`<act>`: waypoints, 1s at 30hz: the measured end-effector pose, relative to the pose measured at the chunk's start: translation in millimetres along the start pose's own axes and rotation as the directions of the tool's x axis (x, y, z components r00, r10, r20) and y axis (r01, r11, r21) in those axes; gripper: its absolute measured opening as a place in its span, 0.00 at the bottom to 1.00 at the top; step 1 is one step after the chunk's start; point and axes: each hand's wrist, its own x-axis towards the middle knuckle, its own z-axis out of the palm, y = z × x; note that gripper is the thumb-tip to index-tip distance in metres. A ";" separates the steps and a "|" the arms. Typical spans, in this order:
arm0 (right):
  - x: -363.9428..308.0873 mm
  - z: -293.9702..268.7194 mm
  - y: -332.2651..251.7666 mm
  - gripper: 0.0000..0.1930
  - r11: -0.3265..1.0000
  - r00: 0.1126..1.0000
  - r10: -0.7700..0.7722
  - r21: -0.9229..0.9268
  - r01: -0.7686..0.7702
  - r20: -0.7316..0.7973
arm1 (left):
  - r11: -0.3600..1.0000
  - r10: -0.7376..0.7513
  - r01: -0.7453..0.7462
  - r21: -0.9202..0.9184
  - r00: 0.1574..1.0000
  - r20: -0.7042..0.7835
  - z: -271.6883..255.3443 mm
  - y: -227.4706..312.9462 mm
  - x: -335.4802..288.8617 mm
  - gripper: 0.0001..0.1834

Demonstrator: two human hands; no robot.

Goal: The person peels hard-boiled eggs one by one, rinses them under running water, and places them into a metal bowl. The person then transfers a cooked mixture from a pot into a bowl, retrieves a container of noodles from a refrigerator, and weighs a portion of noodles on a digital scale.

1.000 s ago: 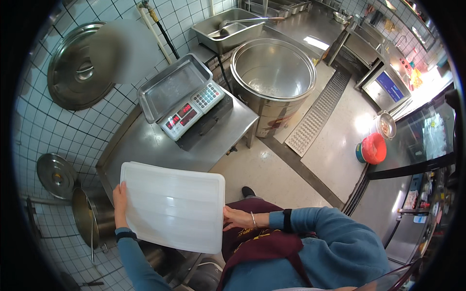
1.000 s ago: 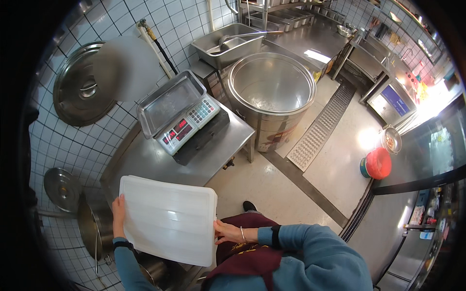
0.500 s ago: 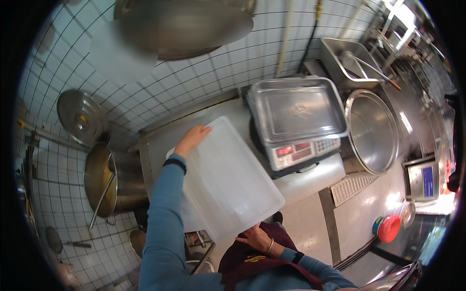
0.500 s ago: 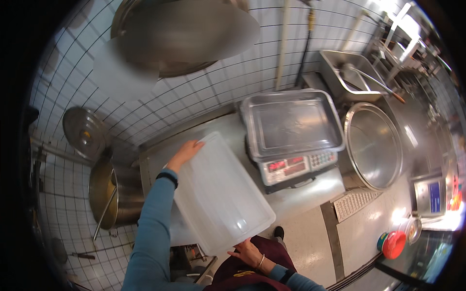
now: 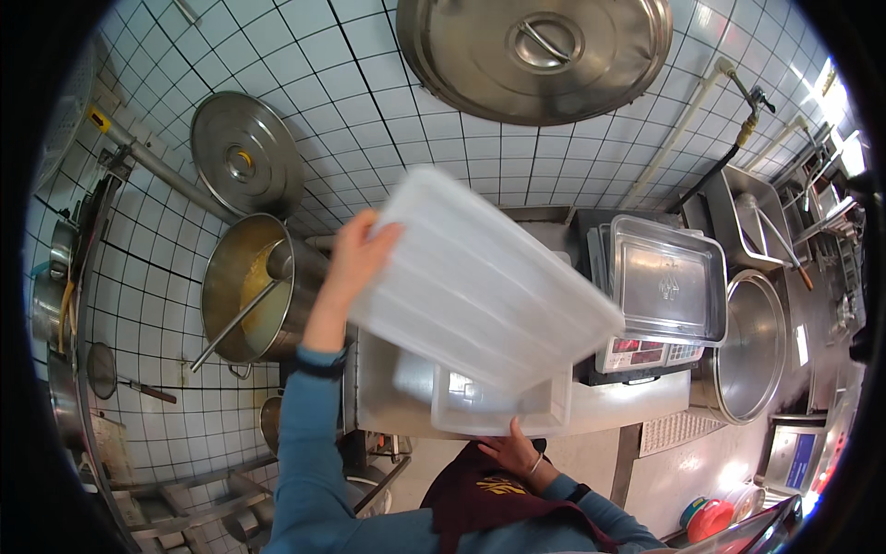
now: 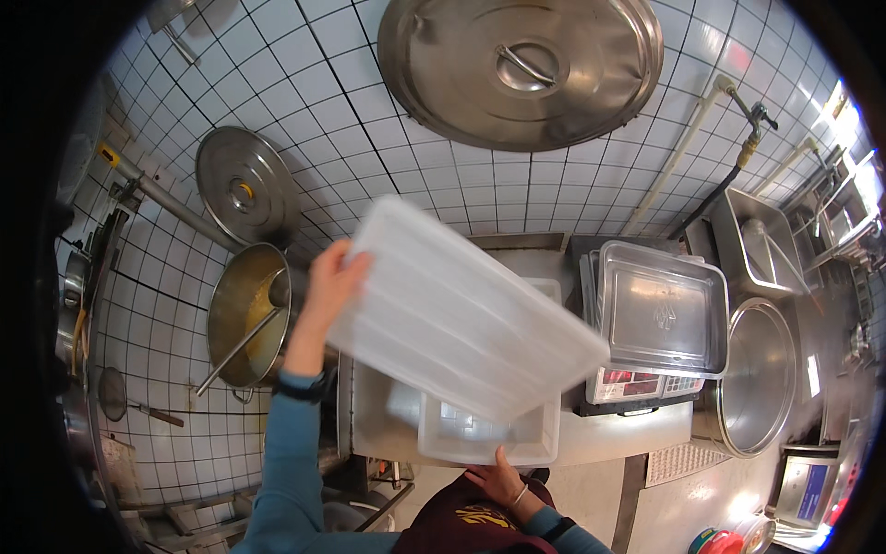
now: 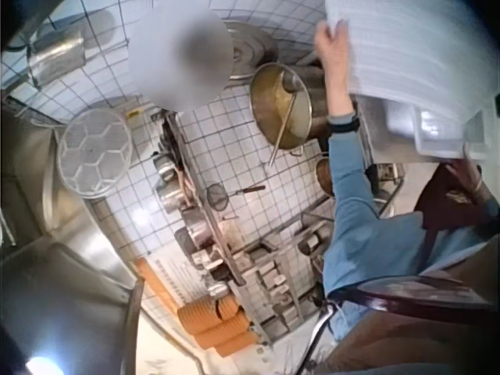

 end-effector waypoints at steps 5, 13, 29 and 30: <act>-14.8 -11.0 -16.7 0.34 0.942 0.966 0.248 -0.213 -0.258 -0.076 | 0.997 -0.030 -0.016 -0.070 0.791 -0.611 -106.4 -0.5 -87.6 0.03; -58.8 2.5 -60.4 0.22 0.783 0.995 0.042 -0.616 -0.087 -0.087 | 0.804 0.390 -0.102 0.586 0.834 -0.391 -63.4 -55.6 -235.6 0.10; -172.6 75.7 -215.9 0.19 0.458 0.742 -0.669 -0.764 0.455 0.041 | 0.566 -0.397 -0.262 0.782 0.744 0.537 29.1 -163.2 -224.9 0.20; -175.1 69.2 -214.1 0.19 0.471 0.742 -0.670 -0.763 0.443 0.016 | 0.505 -0.324 -0.310 0.806 0.797 0.509 34.2 -153.2 -202.1 0.19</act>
